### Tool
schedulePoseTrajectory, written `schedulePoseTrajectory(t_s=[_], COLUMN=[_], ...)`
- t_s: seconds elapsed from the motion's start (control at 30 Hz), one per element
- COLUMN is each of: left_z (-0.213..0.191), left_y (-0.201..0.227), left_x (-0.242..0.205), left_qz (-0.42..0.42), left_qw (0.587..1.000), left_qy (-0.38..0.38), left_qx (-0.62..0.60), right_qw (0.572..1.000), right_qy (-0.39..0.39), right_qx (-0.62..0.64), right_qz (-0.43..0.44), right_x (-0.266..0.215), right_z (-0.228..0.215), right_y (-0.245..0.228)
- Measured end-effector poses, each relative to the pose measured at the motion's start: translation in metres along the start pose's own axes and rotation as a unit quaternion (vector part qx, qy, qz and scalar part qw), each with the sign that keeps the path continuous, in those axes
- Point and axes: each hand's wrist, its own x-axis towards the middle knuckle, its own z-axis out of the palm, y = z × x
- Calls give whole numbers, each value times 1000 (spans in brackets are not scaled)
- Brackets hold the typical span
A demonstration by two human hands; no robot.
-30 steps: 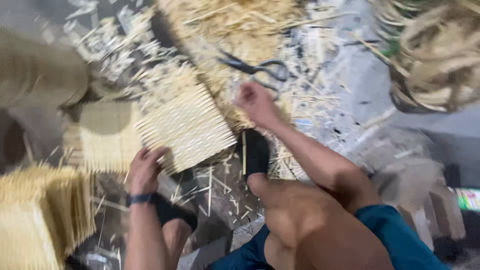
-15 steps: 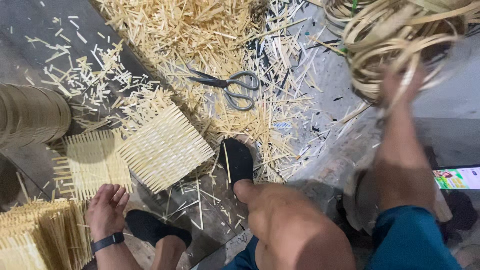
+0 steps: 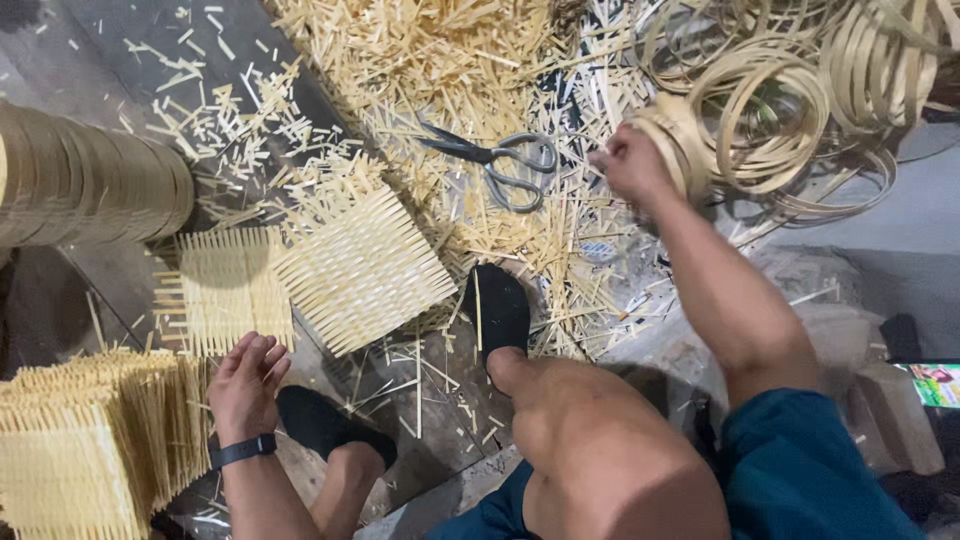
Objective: The person sits on the floor and repeatedly places a circular bamboo frame over a square woven bamboo mat, then uses shears to trim the protruding bamboo strips flush with the frame. The person flips the frame and repeats the trimming on the other side, then stacks the finished piece with others.
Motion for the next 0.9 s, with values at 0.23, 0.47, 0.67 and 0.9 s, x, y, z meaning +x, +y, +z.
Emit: schedulePoseTrajectory(t_s=[0.23, 0.47, 0.67, 0.9], left_z=[31, 132, 210, 191], left_y=[18, 50, 79, 75], left_x=[-23, -66, -80, -92], left_qz=[229, 353, 96, 52], left_qw=[961, 925, 962, 920], left_qy=[112, -74, -229, -284], left_qx=[103, 118, -114, -264], right_qw=[980, 786, 712, 712], right_qy=[55, -317, -470, -9], right_qx=[92, 500, 495, 26], right_qz=[-169, -177, -165, -701], right_x=[5, -50, -119, -186], right_z=[-25, -8, 27, 61], right_y=[-15, -77, -145, -192])
